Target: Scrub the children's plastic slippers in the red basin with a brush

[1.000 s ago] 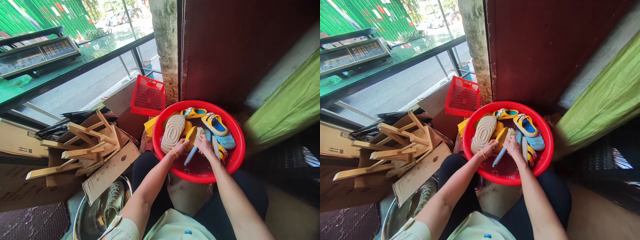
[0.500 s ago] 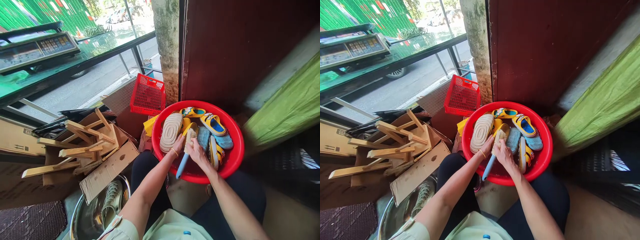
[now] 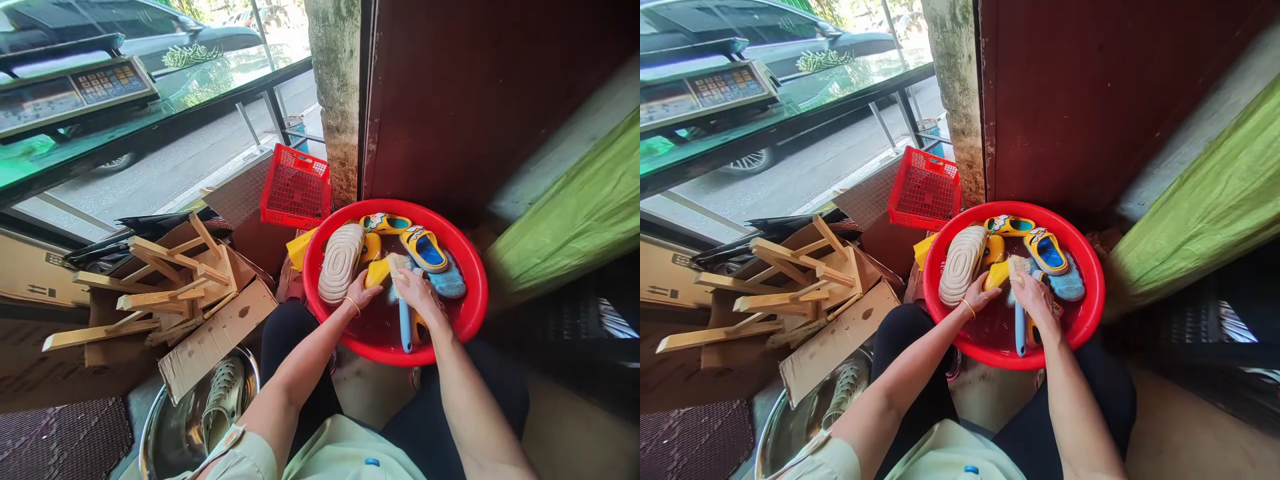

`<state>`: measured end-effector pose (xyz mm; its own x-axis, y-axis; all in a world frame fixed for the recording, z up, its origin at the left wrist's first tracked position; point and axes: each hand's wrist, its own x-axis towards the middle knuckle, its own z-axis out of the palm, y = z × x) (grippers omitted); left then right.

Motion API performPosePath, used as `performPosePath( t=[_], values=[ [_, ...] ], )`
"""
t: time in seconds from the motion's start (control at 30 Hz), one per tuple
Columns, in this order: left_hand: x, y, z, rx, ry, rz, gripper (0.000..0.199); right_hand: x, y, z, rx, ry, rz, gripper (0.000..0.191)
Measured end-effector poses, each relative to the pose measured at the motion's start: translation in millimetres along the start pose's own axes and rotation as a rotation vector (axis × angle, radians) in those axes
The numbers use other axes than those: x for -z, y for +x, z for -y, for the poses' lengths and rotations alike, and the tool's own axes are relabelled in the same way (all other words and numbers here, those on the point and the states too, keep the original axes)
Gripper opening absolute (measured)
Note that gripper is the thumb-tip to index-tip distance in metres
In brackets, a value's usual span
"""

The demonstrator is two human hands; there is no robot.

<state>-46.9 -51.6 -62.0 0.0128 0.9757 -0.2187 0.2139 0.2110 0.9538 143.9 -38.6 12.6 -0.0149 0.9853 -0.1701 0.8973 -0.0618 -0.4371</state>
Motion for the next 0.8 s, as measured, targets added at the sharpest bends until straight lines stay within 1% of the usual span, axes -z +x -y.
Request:
performPosePath(
  t=[0.1,0.23,0.3,0.33,0.4,0.47,0.53,0.6,0.67,0.8],
  values=[
    [-0.2,1.9,6.2,-0.004,0.07,0.003,0.078,-3.3,-13.4,6.2,0.056,0.054,0.066,0.045],
    [-1.7,3.6,7.1,-0.062,0.185,0.008,0.071,-12.7,-55.8,16.8,0.154,0.08,0.147,0.042],
    [-2.2,2.0,4.1,-0.094,0.232,0.004,0.068,-17.6,-72.1,20.6,0.151,0.058,0.148,0.042],
    [-2.2,0.6,2.0,-0.102,0.253,0.006,0.068,-18.9,-75.2,21.3,0.14,0.042,0.135,0.043],
    [-1.7,-3.1,-2.8,-0.107,0.28,0.014,0.066,-17.8,-69.5,19.5,0.098,0.005,0.089,0.044],
    [-0.8,-7.2,-7.2,-0.099,0.283,0.025,0.066,-12.5,-52.4,13.9,0.019,0.001,0.051,0.045],
    [-0.1,-10.3,-10.2,-0.076,0.269,0.028,0.066,-6.7,-34.7,6.7,-0.045,0.032,0.042,0.046],
    [0.1,-11.4,-11.3,-0.051,0.254,0.018,0.066,-5.1,-27.3,0.4,-0.049,0.073,0.056,0.046],
    [-0.1,-10.4,-11.1,-0.034,0.25,0.001,0.063,-9.3,-34.1,-3.9,0.004,0.118,0.082,0.046],
    [-0.7,-6.4,-10.4,-0.025,0.284,-0.022,0.064,-21.3,-67.0,-10.0,0.082,0.161,0.115,0.043]
  ],
)
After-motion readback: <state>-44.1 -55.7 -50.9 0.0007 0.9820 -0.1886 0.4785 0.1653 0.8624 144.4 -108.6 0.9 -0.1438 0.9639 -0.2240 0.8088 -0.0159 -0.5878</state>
